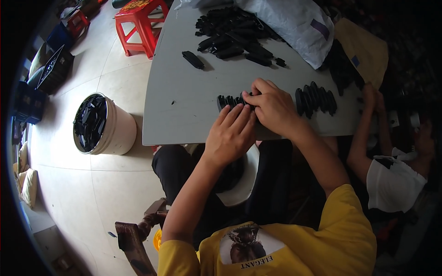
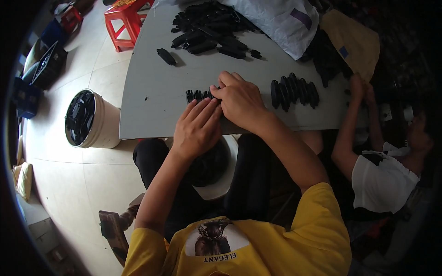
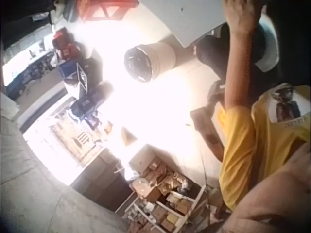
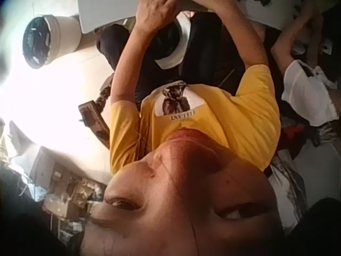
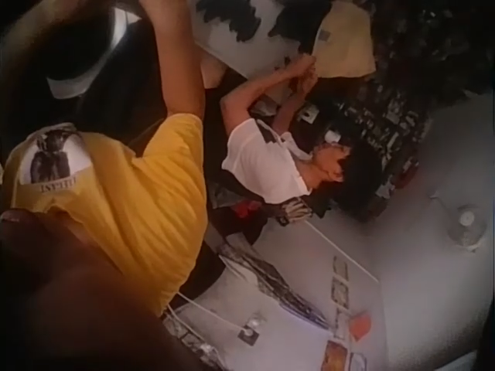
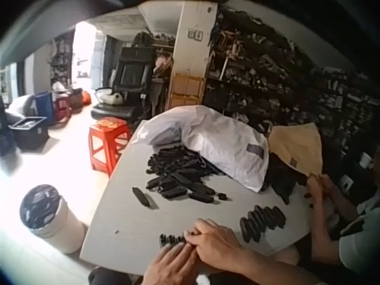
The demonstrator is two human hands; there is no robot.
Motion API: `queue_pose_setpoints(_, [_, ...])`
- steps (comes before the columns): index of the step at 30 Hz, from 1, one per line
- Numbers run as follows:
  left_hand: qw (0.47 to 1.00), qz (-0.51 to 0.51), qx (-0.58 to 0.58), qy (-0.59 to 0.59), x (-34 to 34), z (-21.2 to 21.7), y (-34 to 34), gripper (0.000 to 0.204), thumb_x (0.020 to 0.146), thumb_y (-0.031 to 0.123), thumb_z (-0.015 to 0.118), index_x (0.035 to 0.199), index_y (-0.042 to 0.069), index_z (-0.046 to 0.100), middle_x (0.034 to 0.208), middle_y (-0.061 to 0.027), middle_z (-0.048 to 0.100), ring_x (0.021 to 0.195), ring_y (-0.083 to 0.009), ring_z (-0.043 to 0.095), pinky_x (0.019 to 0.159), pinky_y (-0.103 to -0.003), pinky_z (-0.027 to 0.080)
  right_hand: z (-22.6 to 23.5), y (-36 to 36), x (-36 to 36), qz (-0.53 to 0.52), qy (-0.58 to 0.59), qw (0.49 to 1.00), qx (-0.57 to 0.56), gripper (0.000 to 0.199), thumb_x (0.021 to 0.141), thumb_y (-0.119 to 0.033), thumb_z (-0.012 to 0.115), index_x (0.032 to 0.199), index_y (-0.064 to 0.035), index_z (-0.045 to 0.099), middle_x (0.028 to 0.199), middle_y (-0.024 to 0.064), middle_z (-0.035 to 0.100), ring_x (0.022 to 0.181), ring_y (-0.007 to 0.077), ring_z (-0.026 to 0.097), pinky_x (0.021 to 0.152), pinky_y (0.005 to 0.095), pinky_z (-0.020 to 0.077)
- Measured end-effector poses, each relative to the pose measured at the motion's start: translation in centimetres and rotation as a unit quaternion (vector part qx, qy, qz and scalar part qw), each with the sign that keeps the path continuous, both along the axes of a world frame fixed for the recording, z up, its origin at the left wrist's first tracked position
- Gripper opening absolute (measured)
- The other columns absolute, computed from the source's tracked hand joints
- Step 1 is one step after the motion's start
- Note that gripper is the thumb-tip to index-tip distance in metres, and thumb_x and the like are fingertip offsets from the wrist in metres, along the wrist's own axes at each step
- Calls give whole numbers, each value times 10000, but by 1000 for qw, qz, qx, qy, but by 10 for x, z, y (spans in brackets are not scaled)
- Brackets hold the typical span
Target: Manually assembling small black plastic components on a white worktable.
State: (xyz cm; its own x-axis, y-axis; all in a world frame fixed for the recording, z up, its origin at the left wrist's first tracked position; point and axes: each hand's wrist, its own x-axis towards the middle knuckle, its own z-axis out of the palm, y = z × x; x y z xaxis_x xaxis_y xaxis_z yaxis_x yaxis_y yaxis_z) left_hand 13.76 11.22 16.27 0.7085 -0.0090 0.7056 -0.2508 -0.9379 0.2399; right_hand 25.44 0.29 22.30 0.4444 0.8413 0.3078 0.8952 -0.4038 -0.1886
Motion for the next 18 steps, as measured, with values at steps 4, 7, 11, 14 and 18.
queue_pose_setpoints(4, [1000, -3, -16, -1, 1, 2, 0, 321, 734, 90, 647, 1051, 39, 643, 1137, -98, 645, 1085, -261, 610, 951, -436, 465, -1, -3, 7, 8, 18, 1000, -20, 206, 834, -59, 585, 966, -127, 728, 872, 57, 537, 862, 236, 547, 726, 364, 467])
queue_pose_setpoints(7, [997, -27, -55, 57, -1, 17, 5, 317, 750, 81, 647, 1065, 39, 644, 1122, -115, 654, 1079, -277, 612, 951, -425, 468, -1, -4, 9, 7, 30, 999, -20, 216, 841, -58, 576, 973, -132, 730, 877, 57, 543, 881, 238, 540, 751, 370, 465])
queue_pose_setpoints(11, [991, -80, -70, 82, 1, 26, 19, 302, 753, 68, 643, 1053, 37, 650, 1113, -112, 656, 1068, -277, 615, 942, -408, 474, -6, 1, 3, -12, -31, 999, -42, 224, 837, -45, 567, 959, -133, 733, 881, 61, 552, 903, 238, 544, 764, 369, 466])
queue_pose_setpoints(14, [987, -120, -98, 35, 1, 19, 30, 247, 738, 70, 645, 981, 28, 654, 1069, -116, 655, 1064, -288, 602, 916, -390, 477, 2, 10, 2, -15, -29, 996, -82, 205, 827, -39, 573, 944, -105, 729, 907, 72, 567, 912, 244, 563, 758, 372, 473])
queue_pose_setpoints(18, [985, -66, -157, 10, -7, 13, 36, 248, 750, 47, 640, 996, 31, 660, 1088, -123, 652, 1068, -302, 602, 926, -393, 479, 14, 31, 27, 6, 52, 999, -9, 171, 817, -43, 589, 925, -66, 719, 909, 84, 589, 860, 257, 598, 734, 362, 489])
